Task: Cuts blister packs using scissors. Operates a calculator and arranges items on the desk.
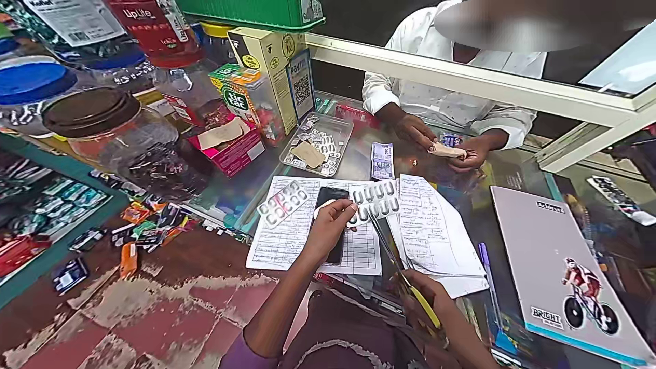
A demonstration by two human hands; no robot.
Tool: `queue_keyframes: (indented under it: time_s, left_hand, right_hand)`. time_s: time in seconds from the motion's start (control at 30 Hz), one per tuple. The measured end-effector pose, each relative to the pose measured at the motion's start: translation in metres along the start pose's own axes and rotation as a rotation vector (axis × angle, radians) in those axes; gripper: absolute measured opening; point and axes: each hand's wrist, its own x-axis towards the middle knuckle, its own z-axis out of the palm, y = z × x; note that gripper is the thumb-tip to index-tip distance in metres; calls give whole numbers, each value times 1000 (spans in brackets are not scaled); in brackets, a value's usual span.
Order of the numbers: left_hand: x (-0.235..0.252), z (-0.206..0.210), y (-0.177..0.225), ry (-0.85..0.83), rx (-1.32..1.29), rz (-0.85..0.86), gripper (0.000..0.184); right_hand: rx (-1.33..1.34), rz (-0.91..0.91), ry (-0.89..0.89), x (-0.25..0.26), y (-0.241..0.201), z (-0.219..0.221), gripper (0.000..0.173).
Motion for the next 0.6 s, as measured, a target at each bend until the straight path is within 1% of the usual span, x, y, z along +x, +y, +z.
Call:
queue_keyframes:
  time_s: [0.1,0.13,0.2,0.23,0.3,0.37,0.4,0.47,0.5,0.6]
  left_hand:
    - [1,1,-3,1,11,23,17]
    - [2,1,-3,1,13,28,17]
    - [2,2,-5,3,0,32,17]
    - [1,3,-5,6,-9,29,16]
    - [1,4,-3,18,-37,27,16]
    - [0,4,-2,27,-63,28,14]
    - [-1,5,-1,31,-74,27,12]
    - [-2,8,0,45,-103,16,11]
    - [-3,8,1,55,-122,11,11]
    - [-2,8,6,93,-178,16,13]
  right_hand:
    - [8,18,5,2,-1,1,40]
    - [14,21,2,1,-1,0,40]
    - [44,16,8,-2,1,-1,45]
    - [64,-12,16,-4,2,-1,48]
    - [117,-134,69,-10,1,2,52]
    - [191,-250,140,-15,0,4,50]
    - [203,-261,174,-16,0,4,49]
    - [185,-197,208,-17,2,0,53]
    - [170,-163,194,-18,5,-1,55]
    - [128,-138,94,-22,13,-1,55]
